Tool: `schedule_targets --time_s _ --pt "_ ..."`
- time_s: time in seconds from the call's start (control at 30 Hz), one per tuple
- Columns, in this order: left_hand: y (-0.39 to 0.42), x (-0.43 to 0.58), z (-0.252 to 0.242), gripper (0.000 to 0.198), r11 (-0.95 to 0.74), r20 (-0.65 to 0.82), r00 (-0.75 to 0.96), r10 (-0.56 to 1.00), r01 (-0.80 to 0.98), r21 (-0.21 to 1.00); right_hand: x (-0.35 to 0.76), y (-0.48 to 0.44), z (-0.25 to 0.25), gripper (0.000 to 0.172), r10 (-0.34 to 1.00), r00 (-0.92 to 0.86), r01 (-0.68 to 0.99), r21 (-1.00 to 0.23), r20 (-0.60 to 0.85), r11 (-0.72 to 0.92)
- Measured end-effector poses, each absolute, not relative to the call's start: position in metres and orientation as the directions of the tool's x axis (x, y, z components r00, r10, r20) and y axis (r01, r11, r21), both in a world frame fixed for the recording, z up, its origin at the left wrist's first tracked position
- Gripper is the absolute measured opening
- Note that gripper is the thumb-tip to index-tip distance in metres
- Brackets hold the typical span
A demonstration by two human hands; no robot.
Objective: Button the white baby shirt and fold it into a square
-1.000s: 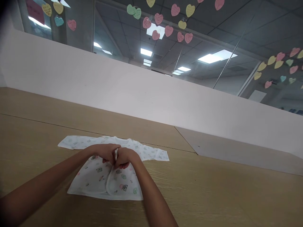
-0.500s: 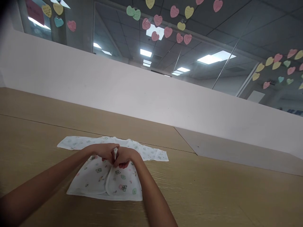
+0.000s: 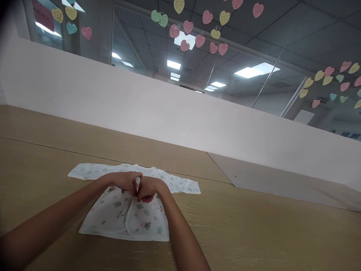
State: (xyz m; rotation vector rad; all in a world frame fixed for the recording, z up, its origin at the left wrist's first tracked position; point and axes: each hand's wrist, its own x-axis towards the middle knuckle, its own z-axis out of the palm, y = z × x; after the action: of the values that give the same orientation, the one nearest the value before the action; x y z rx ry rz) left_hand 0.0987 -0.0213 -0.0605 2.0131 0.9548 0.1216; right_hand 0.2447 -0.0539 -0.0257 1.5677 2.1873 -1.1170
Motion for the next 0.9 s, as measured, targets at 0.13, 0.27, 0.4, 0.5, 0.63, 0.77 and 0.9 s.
schedule_targets --time_s 0.13,0.27,0.4,0.5,0.63,0.77,0.9 --pt "-0.021 0.099 -0.060 0.035 -0.320 -0.262 0.690 0.674 0.593 0.739 0.244 -0.053 -0.029 0.005 0.716 -0.390 0.888 -0.442 -0.580 0.125" --pt "-0.021 0.100 -0.062 0.038 -0.327 -0.257 0.688 0.679 0.597 0.733 0.245 -0.048 -0.040 0.007 0.716 -0.366 0.881 -0.469 -0.595 0.061" --pt "-0.022 0.101 -0.061 0.038 -0.332 -0.269 0.683 0.679 0.612 0.718 0.248 -0.041 -0.051 0.007 0.684 -0.365 0.875 -0.484 -0.631 0.020" --pt "-0.022 0.101 -0.062 0.037 -0.337 -0.266 0.689 0.674 0.607 0.720 0.249 -0.038 -0.055 0.008 0.676 -0.372 0.866 -0.501 -0.636 0.005" --pt "-0.016 0.099 -0.069 0.045 -0.305 -0.273 0.675 0.685 0.607 0.734 0.246 -0.038 -0.059 0.011 0.669 -0.353 0.857 -0.513 -0.654 -0.050" --pt "-0.009 0.097 -0.077 0.053 -0.282 -0.281 0.656 0.701 0.616 0.735 0.242 -0.043 -0.056 0.012 0.666 -0.341 0.838 -0.536 -0.663 -0.105" --pt "-0.007 0.096 -0.078 0.052 -0.313 -0.270 0.672 0.689 0.612 0.726 0.245 -0.048 -0.046 0.009 0.680 -0.357 0.828 -0.554 -0.641 -0.088"
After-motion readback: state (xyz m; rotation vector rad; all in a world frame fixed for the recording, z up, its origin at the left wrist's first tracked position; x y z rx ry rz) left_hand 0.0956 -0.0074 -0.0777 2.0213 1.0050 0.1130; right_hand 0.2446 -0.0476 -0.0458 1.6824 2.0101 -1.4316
